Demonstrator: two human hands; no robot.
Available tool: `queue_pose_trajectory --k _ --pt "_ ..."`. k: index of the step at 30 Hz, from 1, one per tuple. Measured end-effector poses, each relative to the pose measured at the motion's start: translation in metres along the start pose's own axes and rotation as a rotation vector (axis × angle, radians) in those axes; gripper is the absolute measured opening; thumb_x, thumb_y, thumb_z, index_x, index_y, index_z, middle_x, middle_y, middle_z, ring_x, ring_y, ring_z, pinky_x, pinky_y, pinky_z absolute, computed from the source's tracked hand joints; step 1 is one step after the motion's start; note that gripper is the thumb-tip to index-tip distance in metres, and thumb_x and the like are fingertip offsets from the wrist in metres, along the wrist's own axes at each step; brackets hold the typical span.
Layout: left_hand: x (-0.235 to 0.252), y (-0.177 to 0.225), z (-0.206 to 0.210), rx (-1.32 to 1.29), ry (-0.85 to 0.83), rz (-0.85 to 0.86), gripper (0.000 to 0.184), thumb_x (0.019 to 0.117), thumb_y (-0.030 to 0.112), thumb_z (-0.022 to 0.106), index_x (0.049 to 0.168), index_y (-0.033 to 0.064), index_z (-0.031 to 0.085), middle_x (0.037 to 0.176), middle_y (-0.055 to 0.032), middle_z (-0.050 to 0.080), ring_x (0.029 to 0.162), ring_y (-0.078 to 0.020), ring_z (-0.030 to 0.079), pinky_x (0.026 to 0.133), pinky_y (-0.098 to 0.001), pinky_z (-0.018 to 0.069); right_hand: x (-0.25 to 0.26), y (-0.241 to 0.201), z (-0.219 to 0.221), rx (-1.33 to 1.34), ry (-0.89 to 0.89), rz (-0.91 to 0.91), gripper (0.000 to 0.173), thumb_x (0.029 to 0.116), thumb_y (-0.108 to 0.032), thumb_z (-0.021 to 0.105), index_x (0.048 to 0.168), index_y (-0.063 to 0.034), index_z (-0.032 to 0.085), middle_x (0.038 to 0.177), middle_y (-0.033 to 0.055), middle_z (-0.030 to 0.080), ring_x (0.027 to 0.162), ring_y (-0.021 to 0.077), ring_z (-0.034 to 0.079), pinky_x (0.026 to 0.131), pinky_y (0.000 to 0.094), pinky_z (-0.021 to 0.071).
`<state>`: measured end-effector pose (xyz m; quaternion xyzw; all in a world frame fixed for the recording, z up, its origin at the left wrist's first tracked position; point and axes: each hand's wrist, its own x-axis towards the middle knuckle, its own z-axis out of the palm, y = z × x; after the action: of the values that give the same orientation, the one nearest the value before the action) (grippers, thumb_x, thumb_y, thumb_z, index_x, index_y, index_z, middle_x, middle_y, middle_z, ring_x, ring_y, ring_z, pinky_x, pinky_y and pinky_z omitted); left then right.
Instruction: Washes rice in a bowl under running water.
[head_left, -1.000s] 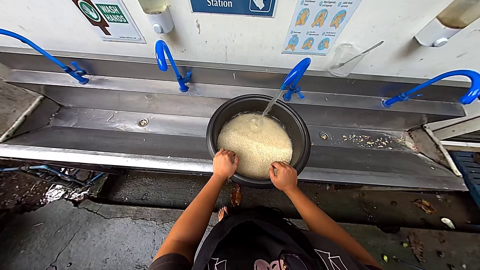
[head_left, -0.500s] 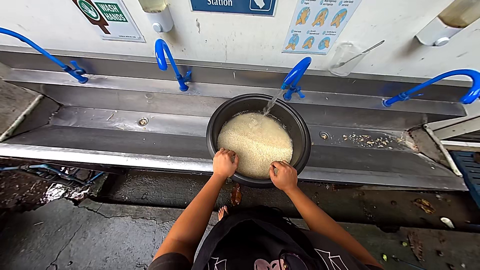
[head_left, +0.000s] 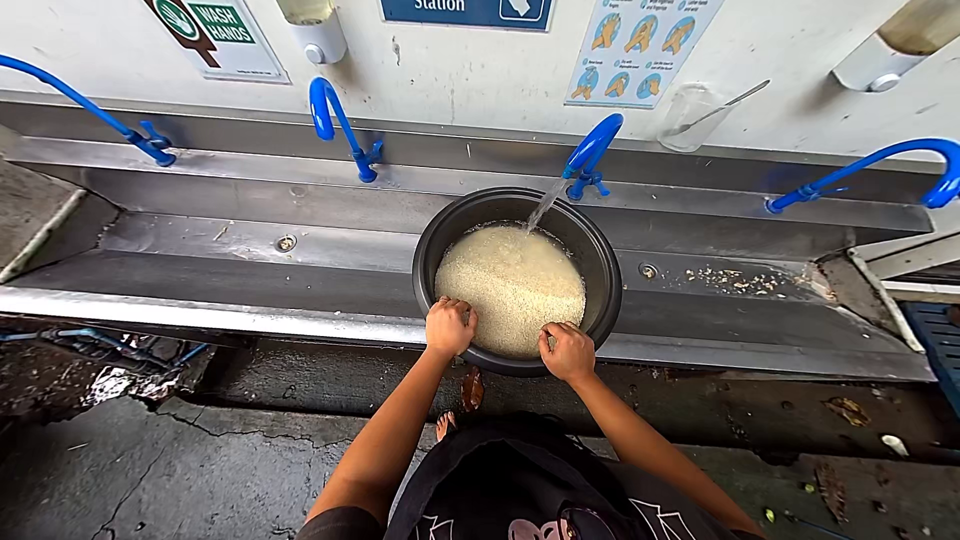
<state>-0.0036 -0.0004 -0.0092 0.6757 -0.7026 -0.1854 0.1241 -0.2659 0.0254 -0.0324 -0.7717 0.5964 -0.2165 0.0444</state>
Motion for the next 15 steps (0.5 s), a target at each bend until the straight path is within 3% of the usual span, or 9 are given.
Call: queue_pose_trajectory --k 15 --pt "-0.0001 0.0003 -0.0008 -0.013 -0.012 -0.007 0.043 0.1031 0.033 0.045 0.111 0.0058 0.076 0.116 -0.0139 0.075 0.122 -0.0323 0.064 0.107 -0.0485 0.0453 -0.0003 0.0005 0.0002 0.008 -0.012 0.003 0.035 0.0941 -0.028 0.049 0.084 -0.0068 0.075 0.081 0.0102 0.075 0.083 0.0297 0.074 0.074 0.0470 0.0570"
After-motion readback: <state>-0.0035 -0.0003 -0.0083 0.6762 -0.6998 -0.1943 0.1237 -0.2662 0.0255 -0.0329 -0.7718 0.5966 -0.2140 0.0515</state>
